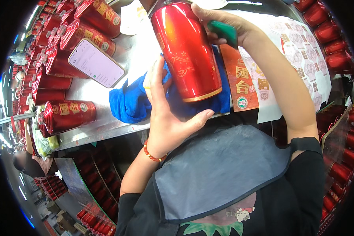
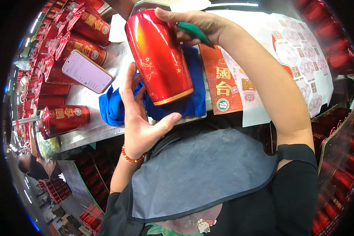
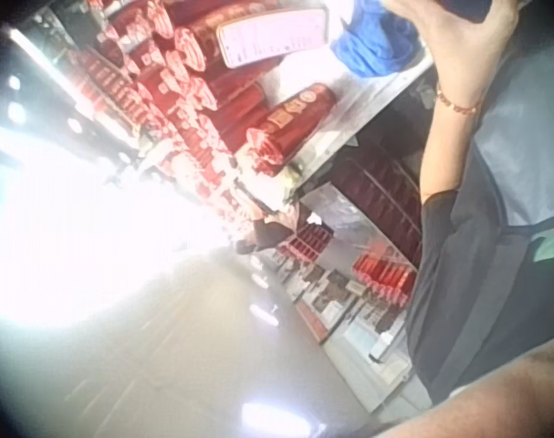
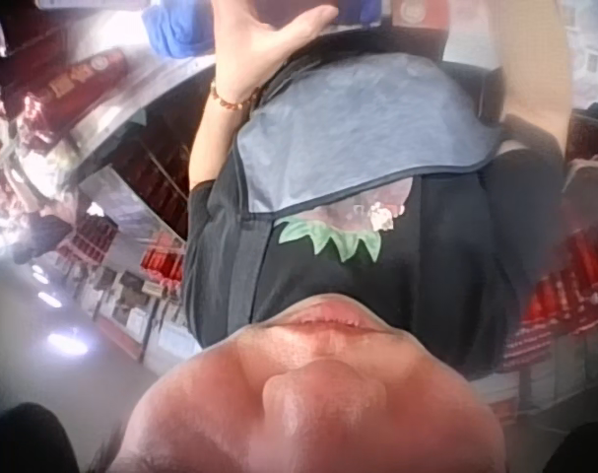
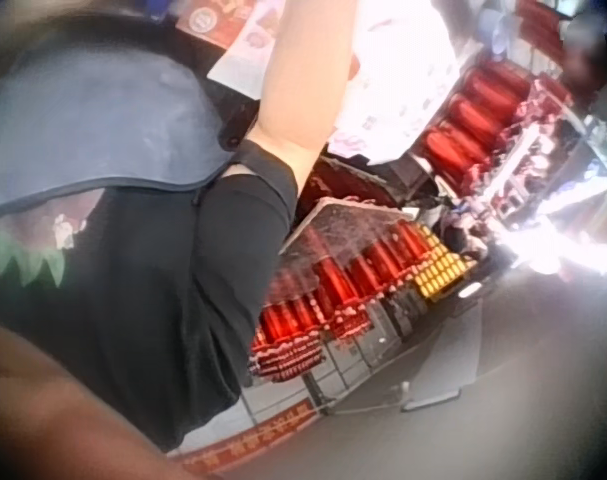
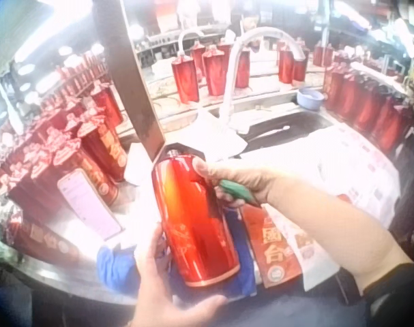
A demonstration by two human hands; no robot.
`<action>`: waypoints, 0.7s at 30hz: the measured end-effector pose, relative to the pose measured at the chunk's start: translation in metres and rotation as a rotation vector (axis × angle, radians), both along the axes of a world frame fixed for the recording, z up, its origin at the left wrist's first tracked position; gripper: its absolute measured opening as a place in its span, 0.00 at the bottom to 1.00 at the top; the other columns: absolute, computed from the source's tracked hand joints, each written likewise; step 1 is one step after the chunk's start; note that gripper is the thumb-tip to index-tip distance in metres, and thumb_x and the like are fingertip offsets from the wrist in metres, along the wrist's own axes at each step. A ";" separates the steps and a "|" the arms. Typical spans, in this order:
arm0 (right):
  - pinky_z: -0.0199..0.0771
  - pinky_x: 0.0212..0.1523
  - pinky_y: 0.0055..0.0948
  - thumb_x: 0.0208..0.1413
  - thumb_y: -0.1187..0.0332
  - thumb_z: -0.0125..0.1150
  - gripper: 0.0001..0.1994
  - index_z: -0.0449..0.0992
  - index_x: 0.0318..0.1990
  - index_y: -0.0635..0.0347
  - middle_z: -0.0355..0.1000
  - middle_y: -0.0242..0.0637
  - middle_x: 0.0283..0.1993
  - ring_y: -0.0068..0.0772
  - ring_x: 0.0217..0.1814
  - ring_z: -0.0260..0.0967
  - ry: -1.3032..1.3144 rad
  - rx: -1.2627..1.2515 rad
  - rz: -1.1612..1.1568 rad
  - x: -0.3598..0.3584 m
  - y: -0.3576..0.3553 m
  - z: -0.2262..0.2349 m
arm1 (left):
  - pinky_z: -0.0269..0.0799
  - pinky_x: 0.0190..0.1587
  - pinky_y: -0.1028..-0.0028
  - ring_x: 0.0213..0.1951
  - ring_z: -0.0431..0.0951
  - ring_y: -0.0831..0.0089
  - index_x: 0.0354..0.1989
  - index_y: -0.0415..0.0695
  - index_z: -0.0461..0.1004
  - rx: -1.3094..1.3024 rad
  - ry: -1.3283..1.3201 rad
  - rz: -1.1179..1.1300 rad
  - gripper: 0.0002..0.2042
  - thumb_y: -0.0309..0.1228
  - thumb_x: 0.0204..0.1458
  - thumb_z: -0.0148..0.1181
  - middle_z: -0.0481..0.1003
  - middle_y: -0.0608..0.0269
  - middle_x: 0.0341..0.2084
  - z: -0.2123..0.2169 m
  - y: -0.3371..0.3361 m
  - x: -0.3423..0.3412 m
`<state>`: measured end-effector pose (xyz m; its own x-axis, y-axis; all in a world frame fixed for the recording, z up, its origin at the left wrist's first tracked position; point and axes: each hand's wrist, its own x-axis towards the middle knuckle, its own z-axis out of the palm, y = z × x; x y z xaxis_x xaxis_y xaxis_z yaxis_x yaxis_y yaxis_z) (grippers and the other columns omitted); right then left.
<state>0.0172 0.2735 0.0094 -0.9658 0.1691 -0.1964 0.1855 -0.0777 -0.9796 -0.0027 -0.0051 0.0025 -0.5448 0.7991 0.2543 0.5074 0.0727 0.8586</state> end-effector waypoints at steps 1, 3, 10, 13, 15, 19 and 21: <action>0.70 0.23 0.10 0.39 0.27 0.73 0.43 0.77 0.42 0.64 0.76 0.29 0.26 0.16 0.24 0.75 0.004 -0.026 0.001 -0.003 -0.003 -0.002 | 0.64 0.68 0.56 0.70 0.60 0.58 0.77 0.39 0.40 0.022 0.035 0.037 0.60 0.32 0.41 0.81 0.53 0.48 0.70 0.001 -0.001 0.005; 0.71 0.22 0.11 0.35 0.26 0.74 0.45 0.78 0.43 0.64 0.77 0.31 0.26 0.18 0.24 0.76 0.027 -0.098 -0.036 -0.004 -0.009 -0.001 | 0.62 0.70 0.56 0.71 0.56 0.52 0.77 0.39 0.42 0.028 0.085 0.054 0.58 0.32 0.41 0.81 0.50 0.45 0.71 0.001 0.001 0.007; 0.76 0.59 0.37 0.42 0.27 0.71 0.55 0.66 0.66 0.66 0.77 0.47 0.56 0.38 0.58 0.76 -0.043 -0.111 0.131 -0.005 -0.020 0.027 | 0.54 0.72 0.56 0.73 0.57 0.44 0.73 0.32 0.55 0.119 0.297 0.090 0.42 0.31 0.53 0.72 0.57 0.37 0.72 -0.014 -0.004 -0.001; 0.75 0.35 0.25 0.35 0.20 0.67 0.46 0.76 0.48 0.54 0.74 0.33 0.38 0.24 0.36 0.73 -0.091 -0.130 0.107 0.016 -0.006 0.036 | 0.49 0.74 0.55 0.74 0.55 0.47 0.74 0.30 0.53 0.219 0.205 0.038 0.40 0.38 0.59 0.66 0.55 0.38 0.73 0.001 -0.026 0.002; 0.68 0.26 0.21 0.36 0.19 0.66 0.45 0.76 0.44 0.54 0.72 0.30 0.33 0.19 0.29 0.70 -0.037 -0.081 0.117 0.057 -0.008 0.055 | 0.47 0.74 0.55 0.74 0.55 0.46 0.73 0.29 0.52 0.316 0.128 -0.052 0.42 0.37 0.57 0.68 0.55 0.38 0.73 -0.001 -0.029 0.004; 0.76 0.42 0.28 0.46 0.48 0.79 0.39 0.70 0.60 0.61 0.76 0.36 0.44 0.26 0.42 0.74 0.254 -0.182 0.007 0.129 -0.026 0.073 | 0.50 0.74 0.54 0.73 0.57 0.44 0.74 0.31 0.52 0.354 0.001 -0.310 0.44 0.46 0.58 0.66 0.55 0.35 0.72 0.003 -0.015 0.005; 0.70 0.63 0.35 0.46 0.57 0.79 0.40 0.67 0.65 0.64 0.75 0.42 0.56 0.33 0.59 0.72 0.264 -0.156 -0.226 0.175 -0.058 0.111 | 0.50 0.73 0.52 0.73 0.57 0.40 0.75 0.34 0.50 0.306 0.113 -0.429 0.46 0.50 0.57 0.66 0.55 0.34 0.72 0.010 -0.007 0.008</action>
